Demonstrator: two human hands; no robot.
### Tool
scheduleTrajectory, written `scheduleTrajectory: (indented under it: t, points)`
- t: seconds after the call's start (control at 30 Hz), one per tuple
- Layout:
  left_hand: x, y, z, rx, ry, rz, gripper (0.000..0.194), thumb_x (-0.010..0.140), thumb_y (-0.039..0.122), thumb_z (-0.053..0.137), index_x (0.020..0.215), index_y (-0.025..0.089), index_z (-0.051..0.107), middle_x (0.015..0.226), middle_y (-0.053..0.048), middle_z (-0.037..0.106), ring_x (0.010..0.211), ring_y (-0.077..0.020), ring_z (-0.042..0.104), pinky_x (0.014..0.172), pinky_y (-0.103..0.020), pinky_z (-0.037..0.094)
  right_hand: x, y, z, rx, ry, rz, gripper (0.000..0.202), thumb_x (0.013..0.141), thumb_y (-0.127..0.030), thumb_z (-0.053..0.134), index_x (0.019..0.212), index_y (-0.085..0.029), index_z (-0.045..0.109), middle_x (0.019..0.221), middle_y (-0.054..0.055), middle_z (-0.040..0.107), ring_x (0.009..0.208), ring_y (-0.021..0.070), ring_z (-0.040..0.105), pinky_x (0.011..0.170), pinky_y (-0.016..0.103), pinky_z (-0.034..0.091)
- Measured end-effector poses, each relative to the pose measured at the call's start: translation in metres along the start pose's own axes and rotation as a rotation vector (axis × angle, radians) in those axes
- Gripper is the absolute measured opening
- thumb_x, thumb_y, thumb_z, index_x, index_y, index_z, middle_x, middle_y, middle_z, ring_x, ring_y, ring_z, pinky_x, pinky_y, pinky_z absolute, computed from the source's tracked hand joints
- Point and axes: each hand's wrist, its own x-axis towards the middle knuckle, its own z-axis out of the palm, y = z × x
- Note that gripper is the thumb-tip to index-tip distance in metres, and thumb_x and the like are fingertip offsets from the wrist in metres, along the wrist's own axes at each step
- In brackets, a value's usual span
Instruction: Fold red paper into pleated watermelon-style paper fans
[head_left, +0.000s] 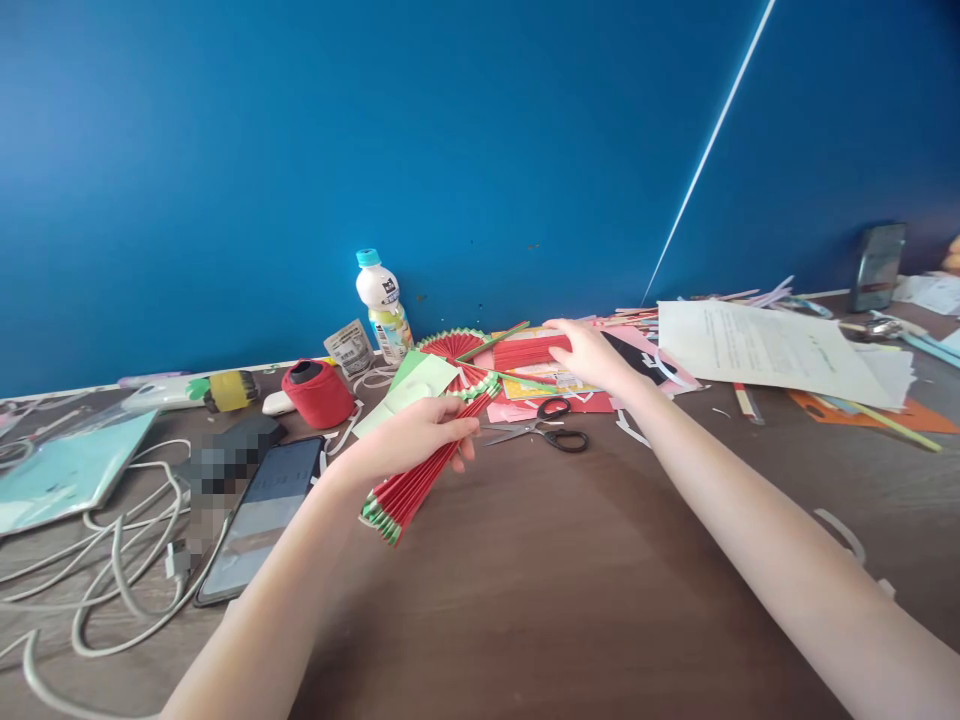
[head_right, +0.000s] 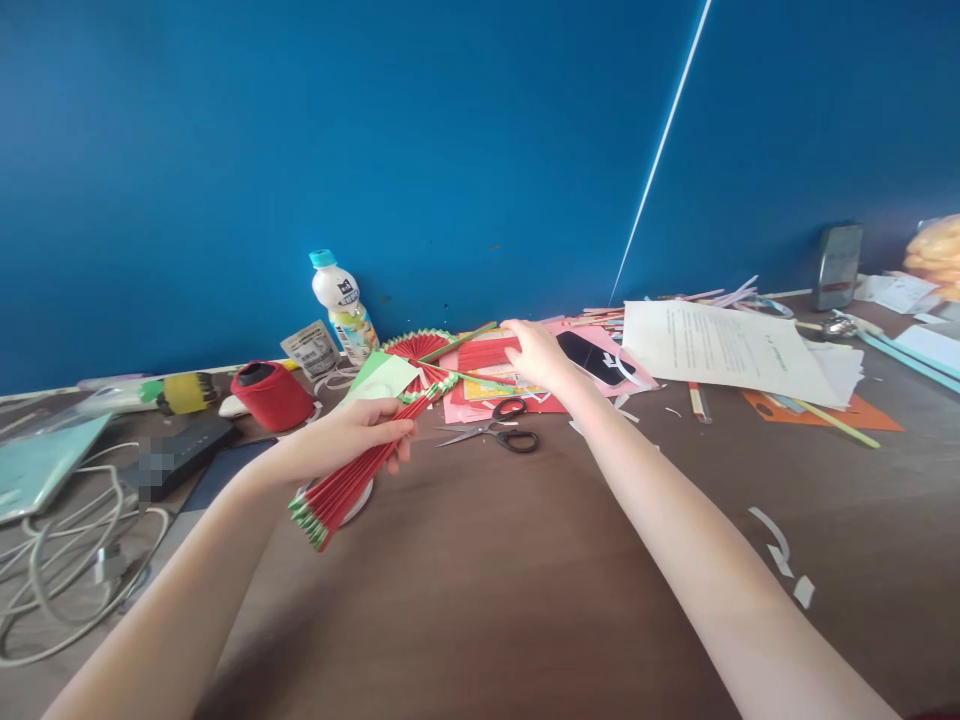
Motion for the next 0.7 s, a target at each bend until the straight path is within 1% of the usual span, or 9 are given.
scheduleTrajectory:
  t: [0.07, 0.17, 0.23, 0.3, 0.4, 0.5, 0.57, 0.63, 0.7]
  points:
    - [0.000, 0.001, 0.000, 0.010, 0.030, 0.008, 0.026, 0.076, 0.043, 0.054, 0.069, 0.018, 0.053, 0.063, -0.002, 0.064, 0.056, -0.0137, 0.058, 0.056, -0.023, 0.043, 0.004, 0.017, 0.021, -0.053, -0.001, -0.001, 0.051, 0.077, -0.014, 0.044, 0.128, -0.007, 0.043, 0.136, 0.017, 0.041, 0.128, 0.0296, 0.033, 0.102, 0.045, 0.028]
    - [0.002, -0.001, 0.001, 0.000, 0.090, 0.011, 0.027, 0.074, 0.045, 0.054, 0.070, 0.019, 0.055, 0.055, 0.000, 0.061, 0.054, -0.0147, 0.057, 0.052, -0.023, 0.041, 0.003, 0.032, 0.042, -0.115, -0.010, -0.027, 0.058, 0.075, -0.013, 0.043, 0.133, -0.014, 0.038, 0.141, 0.012, 0.035, 0.132, 0.0332, 0.022, 0.103, 0.052, 0.022]
    - [0.003, -0.003, 0.001, -0.011, 0.109, -0.009, 0.028, 0.073, 0.048, 0.054, 0.074, 0.019, 0.056, 0.056, 0.000, 0.061, 0.057, -0.0167, 0.059, 0.052, -0.024, 0.042, 0.002, 0.037, 0.049, -0.165, -0.013, -0.054, 0.056, 0.077, -0.013, 0.038, 0.133, -0.016, 0.038, 0.140, 0.012, 0.037, 0.131, 0.0344, 0.022, 0.102, 0.057, 0.020]
    - [0.005, -0.007, 0.001, -0.008, 0.117, -0.012, 0.029, 0.073, 0.048, 0.055, 0.074, 0.020, 0.055, 0.057, 0.000, 0.061, 0.058, -0.0173, 0.060, 0.053, -0.025, 0.043, 0.001, 0.040, 0.052, -0.193, 0.002, -0.068, 0.054, 0.078, -0.013, 0.036, 0.132, -0.015, 0.039, 0.135, 0.014, 0.042, 0.127, 0.0344, 0.029, 0.101, 0.056, 0.023]
    - [0.007, -0.012, -0.001, -0.023, 0.126, 0.018, 0.029, 0.073, 0.049, 0.054, 0.071, 0.020, 0.052, 0.057, 0.000, 0.059, 0.055, -0.0160, 0.058, 0.053, -0.024, 0.042, 0.001, 0.042, 0.050, -0.218, 0.031, -0.070, 0.053, 0.074, -0.011, 0.038, 0.126, -0.013, 0.047, 0.117, 0.018, 0.052, 0.115, 0.0336, 0.041, 0.094, 0.049, 0.033]
    - [0.009, -0.015, -0.002, -0.084, 0.149, 0.032, 0.030, 0.074, 0.049, 0.054, 0.070, 0.019, 0.048, 0.057, 0.001, 0.057, 0.054, -0.0146, 0.057, 0.052, -0.024, 0.042, 0.001, 0.041, 0.044, -0.221, 0.052, -0.059, 0.045, 0.072, -0.008, 0.036, 0.111, -0.013, 0.059, 0.104, 0.017, 0.055, 0.106, 0.0323, 0.047, 0.087, 0.044, 0.039]
    - [0.011, -0.015, -0.002, -0.157, 0.194, 0.036, 0.029, 0.074, 0.046, 0.055, 0.071, 0.019, 0.046, 0.058, 0.002, 0.055, 0.053, -0.0128, 0.055, 0.053, -0.024, 0.042, 0.002, 0.036, 0.038, -0.213, 0.074, -0.049, 0.042, 0.074, -0.007, 0.034, 0.105, -0.012, 0.061, 0.103, 0.017, 0.054, 0.102, 0.0309, 0.049, 0.082, 0.042, 0.041]
    - [0.013, -0.015, -0.002, -0.263, 0.256, 0.028, 0.024, 0.074, 0.040, 0.056, 0.072, 0.019, 0.045, 0.060, 0.003, 0.053, 0.052, -0.0105, 0.053, 0.053, -0.023, 0.042, 0.003, 0.027, 0.029, -0.190, 0.095, -0.047, 0.040, 0.077, -0.010, 0.034, 0.108, -0.012, 0.058, 0.105, 0.016, 0.053, 0.098, 0.0286, 0.052, 0.079, 0.039, 0.043]
    - [0.014, -0.014, -0.002, -0.363, 0.312, 0.011, 0.019, 0.075, 0.034, 0.056, 0.076, 0.018, 0.045, 0.063, 0.004, 0.051, 0.050, -0.0088, 0.051, 0.050, -0.022, 0.041, 0.004, 0.013, 0.017, -0.089, 0.118, -0.034, 0.035, 0.079, -0.015, 0.037, 0.109, -0.014, 0.055, 0.110, 0.015, 0.052, 0.089, 0.0260, 0.055, 0.072, 0.036, 0.044]
